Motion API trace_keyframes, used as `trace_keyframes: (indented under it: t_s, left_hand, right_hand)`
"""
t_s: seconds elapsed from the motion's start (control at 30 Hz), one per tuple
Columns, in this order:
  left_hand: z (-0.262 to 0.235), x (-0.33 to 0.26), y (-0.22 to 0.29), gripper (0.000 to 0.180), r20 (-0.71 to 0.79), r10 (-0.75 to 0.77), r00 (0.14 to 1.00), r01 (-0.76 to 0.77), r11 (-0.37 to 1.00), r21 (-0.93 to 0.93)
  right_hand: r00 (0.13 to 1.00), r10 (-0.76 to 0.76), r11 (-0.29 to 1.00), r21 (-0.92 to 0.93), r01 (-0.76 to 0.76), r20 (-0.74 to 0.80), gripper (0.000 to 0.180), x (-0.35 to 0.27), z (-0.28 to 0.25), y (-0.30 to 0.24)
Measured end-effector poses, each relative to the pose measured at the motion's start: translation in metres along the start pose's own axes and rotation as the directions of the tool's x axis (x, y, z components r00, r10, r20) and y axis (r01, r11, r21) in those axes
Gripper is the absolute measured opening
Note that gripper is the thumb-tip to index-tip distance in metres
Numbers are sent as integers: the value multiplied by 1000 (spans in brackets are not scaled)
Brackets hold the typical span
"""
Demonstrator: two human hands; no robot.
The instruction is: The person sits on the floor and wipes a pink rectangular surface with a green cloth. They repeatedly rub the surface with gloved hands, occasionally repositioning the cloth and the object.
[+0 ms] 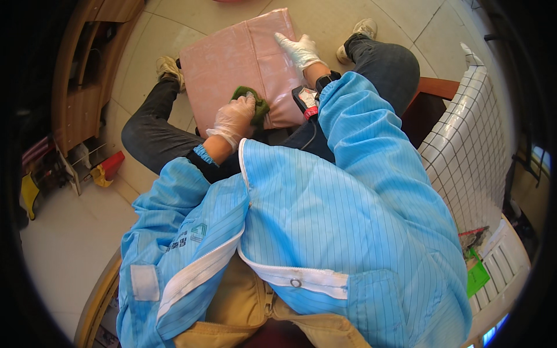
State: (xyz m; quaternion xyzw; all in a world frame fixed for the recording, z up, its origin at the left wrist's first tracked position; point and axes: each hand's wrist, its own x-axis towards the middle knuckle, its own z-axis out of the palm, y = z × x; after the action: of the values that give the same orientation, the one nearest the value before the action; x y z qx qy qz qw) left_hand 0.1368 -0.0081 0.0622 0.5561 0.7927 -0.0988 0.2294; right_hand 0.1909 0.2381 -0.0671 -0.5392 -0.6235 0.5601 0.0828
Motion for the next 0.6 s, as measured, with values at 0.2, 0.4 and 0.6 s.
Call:
trace_keyframes:
  t_s: [0.2, 0.4, 0.6]
  left_hand:
    - [-5, 4, -3, 80, -74, -81, 994, 84, 996, 42]
    - [-18, 25, -17, 77, -179, -85, 980, 88, 996, 7]
    - [-35, 51, -28, 75, -126, -144, 982, 145, 989, -3]
  right_hand:
    - [1000, 4, 1000, 8, -4, 19, 109, -2, -2, -1]
    - [1000, -17, 1000, 9, 16, 13, 111, 3, 1, 3]
    - [1000, -10, 1000, 18, 10, 10, 109, 2, 0, 5]
